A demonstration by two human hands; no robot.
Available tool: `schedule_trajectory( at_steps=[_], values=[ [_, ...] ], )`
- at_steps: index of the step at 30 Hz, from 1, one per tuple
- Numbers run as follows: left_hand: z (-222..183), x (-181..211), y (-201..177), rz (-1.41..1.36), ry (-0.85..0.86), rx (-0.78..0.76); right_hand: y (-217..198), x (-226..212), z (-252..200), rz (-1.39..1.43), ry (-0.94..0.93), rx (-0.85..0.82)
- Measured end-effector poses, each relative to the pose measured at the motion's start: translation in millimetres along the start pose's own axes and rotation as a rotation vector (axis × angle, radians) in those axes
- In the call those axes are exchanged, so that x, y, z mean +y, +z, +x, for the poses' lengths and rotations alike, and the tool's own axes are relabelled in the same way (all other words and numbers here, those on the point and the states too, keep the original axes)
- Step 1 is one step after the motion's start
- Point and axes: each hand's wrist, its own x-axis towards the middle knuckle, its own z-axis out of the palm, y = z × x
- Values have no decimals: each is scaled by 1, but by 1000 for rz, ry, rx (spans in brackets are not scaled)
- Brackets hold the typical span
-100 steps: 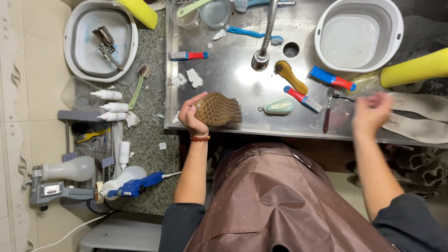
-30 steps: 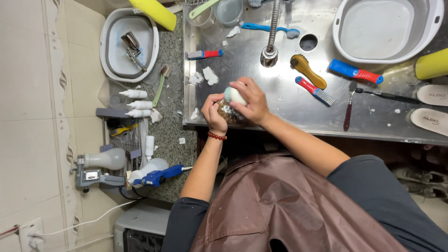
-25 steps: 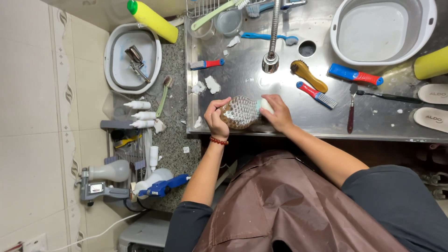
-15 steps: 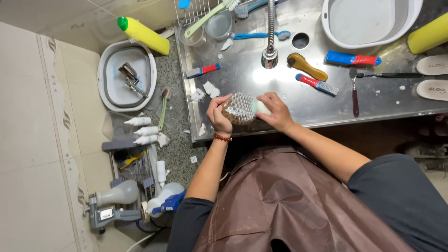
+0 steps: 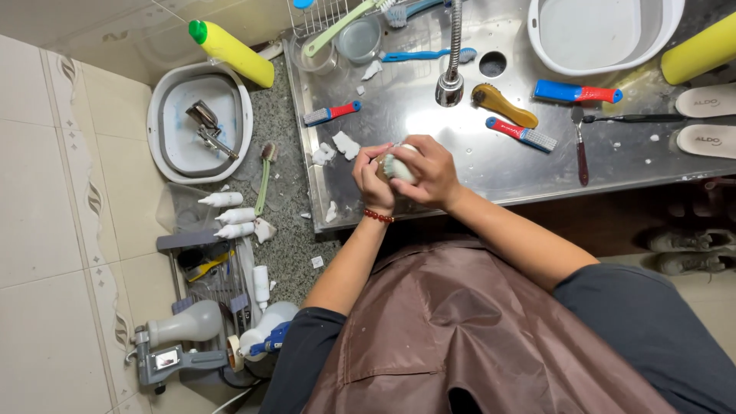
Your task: Cleaning a white sneaker using a brush, water, and detergent at a sink.
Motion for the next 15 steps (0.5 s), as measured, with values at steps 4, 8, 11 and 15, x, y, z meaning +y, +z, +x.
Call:
schedule_trajectory(
  at_steps=[4,8,11,15],
  values=[
    [13,-5,5,-9,-66,69,2,14,-26,-14,-70,49],
    [9,-24,6,-219,-126,148,-2,27,-30,-50,-34,43],
    [1,-25,11,-149,-140,113,-16,-25,33,-35,-138,65],
    [15,-20,17,-236,-132,168,-10,23,-30,-5,-88,70]
  ],
)
